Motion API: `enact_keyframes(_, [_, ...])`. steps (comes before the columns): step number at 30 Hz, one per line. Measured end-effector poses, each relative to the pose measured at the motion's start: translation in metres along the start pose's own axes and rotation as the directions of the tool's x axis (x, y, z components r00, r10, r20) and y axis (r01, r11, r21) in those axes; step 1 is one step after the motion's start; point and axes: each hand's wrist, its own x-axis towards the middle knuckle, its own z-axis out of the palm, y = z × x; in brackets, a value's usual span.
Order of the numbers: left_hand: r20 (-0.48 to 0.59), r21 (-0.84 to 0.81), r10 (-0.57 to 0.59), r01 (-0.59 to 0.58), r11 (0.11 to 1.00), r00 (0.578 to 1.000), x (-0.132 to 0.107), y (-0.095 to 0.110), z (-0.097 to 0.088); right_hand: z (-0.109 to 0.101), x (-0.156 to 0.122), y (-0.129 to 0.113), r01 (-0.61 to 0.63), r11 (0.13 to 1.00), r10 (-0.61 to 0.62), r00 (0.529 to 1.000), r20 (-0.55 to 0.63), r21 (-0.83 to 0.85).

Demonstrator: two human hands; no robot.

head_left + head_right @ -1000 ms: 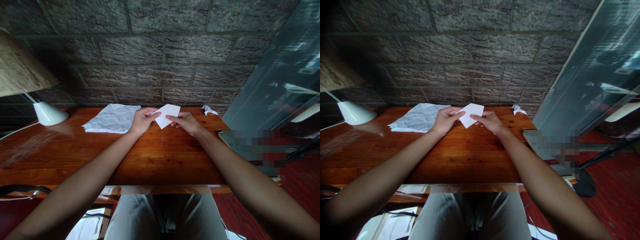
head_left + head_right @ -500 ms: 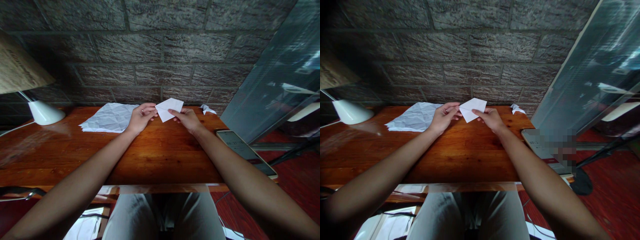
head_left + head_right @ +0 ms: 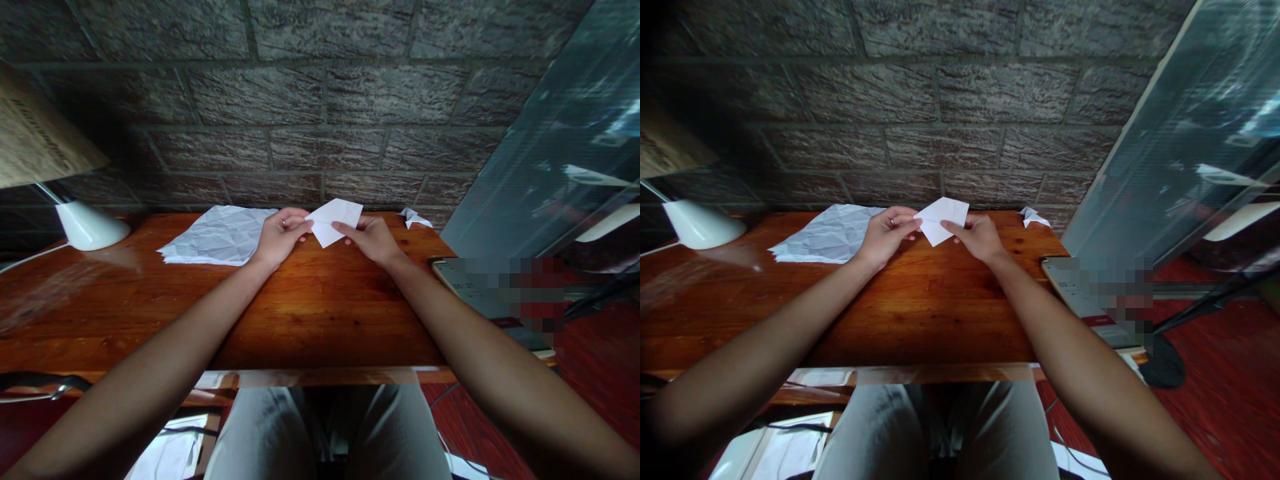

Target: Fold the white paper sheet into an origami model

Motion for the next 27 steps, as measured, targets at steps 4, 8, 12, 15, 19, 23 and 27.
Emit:
enact_keyframes(4, [-0.013, 0.035, -0.002, 0.002, 0.999, 1.000, 0.0007, -0.0019, -0.0010, -0.0014, 0.0007, 0.0044, 0.033, 0.996, -0.033, 0.999, 0.004, -0.082])
enact_keyframes(8, [-0.014, 0.029, -0.022, 0.023, 0.999, 1.000, 0.0015, -0.0035, -0.0024, -0.0030, 0.0009, 0.0073, 0.051, 0.978, -0.057, 0.998, -0.023, -0.203])
enact_keyframes(12, [-0.003, 0.021, -0.040, 0.040, 0.999, 0.999, 0.0022, -0.0028, -0.0034, -0.0039, 0.0000, 0.0059, 0.070, 0.960, -0.081, 0.996, -0.030, -0.273])
enact_keyframes(15, [0.009, 0.009, -0.046, 0.046, 0.999, 0.999, 0.0029, -0.0020, -0.0039, -0.0036, -0.0010, 0.0037, 0.090, 0.952, -0.105, 0.994, -0.035, -0.291])
enact_keyframes(19, [0.020, -0.013, -0.064, 0.064, 0.998, 0.998, 0.0030, -0.0028, -0.0037, -0.0023, -0.0020, 0.0024, 0.101, 0.952, -0.116, 0.993, -0.037, -0.288])
enact_keyframes(23, [-0.003, -0.033, -0.109, 0.109, 0.993, 0.994, 0.0013, -0.0028, -0.0017, -0.0008, -0.0019, 0.0021, 0.084, 0.968, -0.094, 0.995, -0.030, -0.238])
enact_keyframes(27, [-0.006, -0.062, -0.060, 0.059, 0.996, 0.998, -0.0004, 0.0002, 0.0005, 0.0003, -0.0028, -0.0021, 0.076, 0.985, -0.085, 0.995, -0.049, -0.154])
